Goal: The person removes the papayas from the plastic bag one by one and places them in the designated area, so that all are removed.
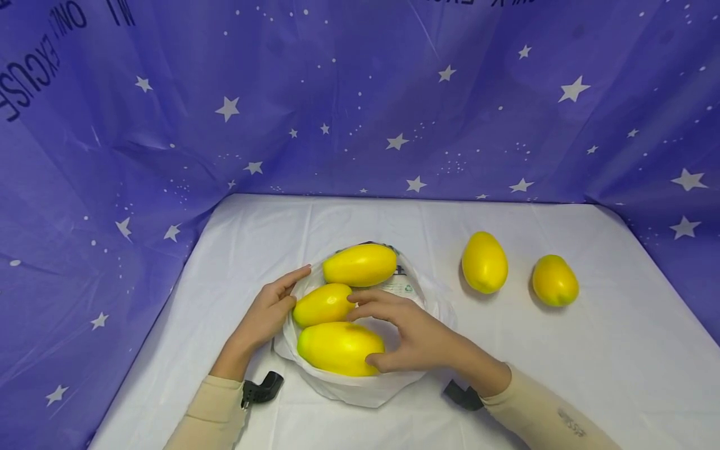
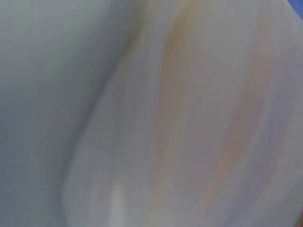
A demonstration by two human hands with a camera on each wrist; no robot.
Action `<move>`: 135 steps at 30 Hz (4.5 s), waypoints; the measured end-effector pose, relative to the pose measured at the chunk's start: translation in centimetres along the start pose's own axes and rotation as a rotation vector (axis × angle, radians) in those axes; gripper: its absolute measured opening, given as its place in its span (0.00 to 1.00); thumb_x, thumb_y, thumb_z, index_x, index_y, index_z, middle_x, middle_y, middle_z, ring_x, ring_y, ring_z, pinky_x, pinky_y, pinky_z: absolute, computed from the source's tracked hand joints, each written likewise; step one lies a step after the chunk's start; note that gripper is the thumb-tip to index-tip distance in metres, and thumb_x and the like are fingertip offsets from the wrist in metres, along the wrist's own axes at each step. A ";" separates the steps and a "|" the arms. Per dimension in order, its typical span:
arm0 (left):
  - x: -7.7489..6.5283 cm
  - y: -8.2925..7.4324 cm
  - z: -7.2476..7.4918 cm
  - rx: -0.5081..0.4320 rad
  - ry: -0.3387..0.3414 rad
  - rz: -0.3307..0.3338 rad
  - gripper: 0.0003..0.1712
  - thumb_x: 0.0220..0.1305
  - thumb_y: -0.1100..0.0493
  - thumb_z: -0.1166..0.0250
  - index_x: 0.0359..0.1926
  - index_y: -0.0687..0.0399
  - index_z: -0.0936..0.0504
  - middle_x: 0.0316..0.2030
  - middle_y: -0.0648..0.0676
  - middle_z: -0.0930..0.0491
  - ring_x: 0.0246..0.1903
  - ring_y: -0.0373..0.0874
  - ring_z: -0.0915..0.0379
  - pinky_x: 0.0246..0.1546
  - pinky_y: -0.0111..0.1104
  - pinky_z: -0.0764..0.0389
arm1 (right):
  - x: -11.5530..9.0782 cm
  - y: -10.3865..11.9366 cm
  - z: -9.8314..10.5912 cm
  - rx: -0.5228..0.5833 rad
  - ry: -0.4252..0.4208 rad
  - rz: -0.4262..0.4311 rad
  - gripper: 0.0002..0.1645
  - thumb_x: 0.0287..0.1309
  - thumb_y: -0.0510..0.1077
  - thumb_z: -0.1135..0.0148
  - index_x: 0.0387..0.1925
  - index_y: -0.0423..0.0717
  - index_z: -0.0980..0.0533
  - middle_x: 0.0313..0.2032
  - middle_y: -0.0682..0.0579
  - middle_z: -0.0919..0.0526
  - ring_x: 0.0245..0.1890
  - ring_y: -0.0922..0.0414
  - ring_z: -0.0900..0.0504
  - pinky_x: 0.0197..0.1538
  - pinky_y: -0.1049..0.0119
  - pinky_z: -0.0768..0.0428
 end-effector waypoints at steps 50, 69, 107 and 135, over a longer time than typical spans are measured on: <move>0.0 -0.2 0.0 -0.006 0.001 0.022 0.33 0.64 0.74 0.55 0.71 0.56 0.35 0.69 0.53 0.36 0.66 0.46 0.39 0.63 0.39 0.37 | -1.2 0.2 -1.4 -0.043 0.000 -0.017 0.37 0.39 0.46 0.25 0.57 0.60 0.24 0.64 0.60 0.29 0.64 0.60 0.32 0.65 0.58 0.32; 0.0 -0.1 0.0 0.001 0.005 0.020 0.33 0.65 0.74 0.55 0.71 0.56 0.35 0.70 0.51 0.38 0.67 0.45 0.41 0.64 0.39 0.37 | -2.9 0.7 2.5 0.024 -0.103 -0.058 0.40 0.39 0.40 0.23 0.58 0.62 0.24 0.64 0.57 0.29 0.54 0.58 0.27 0.37 0.68 0.22; -0.1 -0.1 0.0 0.004 0.013 0.031 0.33 0.65 0.74 0.56 0.71 0.56 0.35 0.70 0.52 0.38 0.68 0.46 0.43 0.65 0.41 0.39 | -10.7 -3.1 15.9 -0.020 -0.628 -0.267 0.41 0.37 0.22 0.27 0.58 0.39 0.25 0.62 0.44 0.28 0.59 0.57 0.27 0.48 0.72 0.21; 0.0 0.1 -0.1 0.011 0.010 0.026 0.33 0.66 0.74 0.56 0.71 0.55 0.35 0.70 0.50 0.38 0.68 0.44 0.44 0.66 0.39 0.40 | -21.6 -7.1 22.4 -0.277 -0.957 -0.942 0.41 0.49 0.49 0.25 0.66 0.67 0.30 0.67 0.59 0.33 0.59 0.50 0.29 0.38 0.86 0.29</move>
Point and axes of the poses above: each hand's wrist, its own x-axis towards the middle knuckle, its own z-axis out of the back of the hand, y = z × x, the point moved 7 cm from there along x, towards the middle knuckle
